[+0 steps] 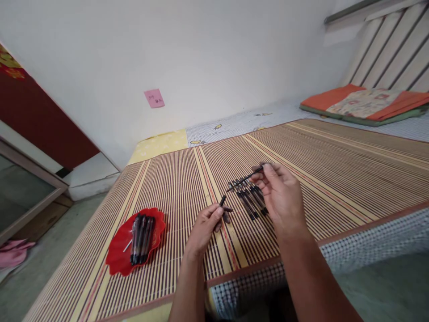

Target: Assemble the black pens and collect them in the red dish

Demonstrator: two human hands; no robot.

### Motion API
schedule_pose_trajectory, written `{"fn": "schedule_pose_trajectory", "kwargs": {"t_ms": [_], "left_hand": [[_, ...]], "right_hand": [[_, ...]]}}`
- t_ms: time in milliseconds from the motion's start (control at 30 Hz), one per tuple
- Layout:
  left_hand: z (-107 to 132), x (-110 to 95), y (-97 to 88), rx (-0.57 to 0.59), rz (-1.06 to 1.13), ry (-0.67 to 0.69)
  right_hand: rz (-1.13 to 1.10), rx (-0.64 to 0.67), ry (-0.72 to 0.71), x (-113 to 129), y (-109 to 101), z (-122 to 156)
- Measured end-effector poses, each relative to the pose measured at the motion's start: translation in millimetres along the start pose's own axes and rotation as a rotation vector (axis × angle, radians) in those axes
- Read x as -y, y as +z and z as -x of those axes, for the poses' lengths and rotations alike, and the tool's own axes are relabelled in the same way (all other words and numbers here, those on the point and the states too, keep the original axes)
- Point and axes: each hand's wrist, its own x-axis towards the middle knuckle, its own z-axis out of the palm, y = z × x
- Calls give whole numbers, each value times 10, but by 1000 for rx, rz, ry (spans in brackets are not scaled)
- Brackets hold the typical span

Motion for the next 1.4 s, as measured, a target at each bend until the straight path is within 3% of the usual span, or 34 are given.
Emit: {"fn": "schedule_pose_trajectory", "kwargs": {"t_ms": [300, 533, 767, 967, 1200, 1400], "left_hand": [[2, -12, -13, 28, -13, -17], [6, -25, -27, 19, -88, -14], [20, -8, -39, 25, -63, -48], [12, -26, -10, 54, -60, -47], [25, -44, 13, 14, 217, -33], [25, -26, -8, -20, 346, 4]], "right_hand": [[56, 30, 36, -14, -25, -13], [199, 78, -54, -23, -76, -22], [193, 111, -56, -46, -99, -40], [263, 248, -5, -55, -80, 1], [372, 395, 71, -121, 5, 59], [535, 604, 92, -184, 1, 69]]}}
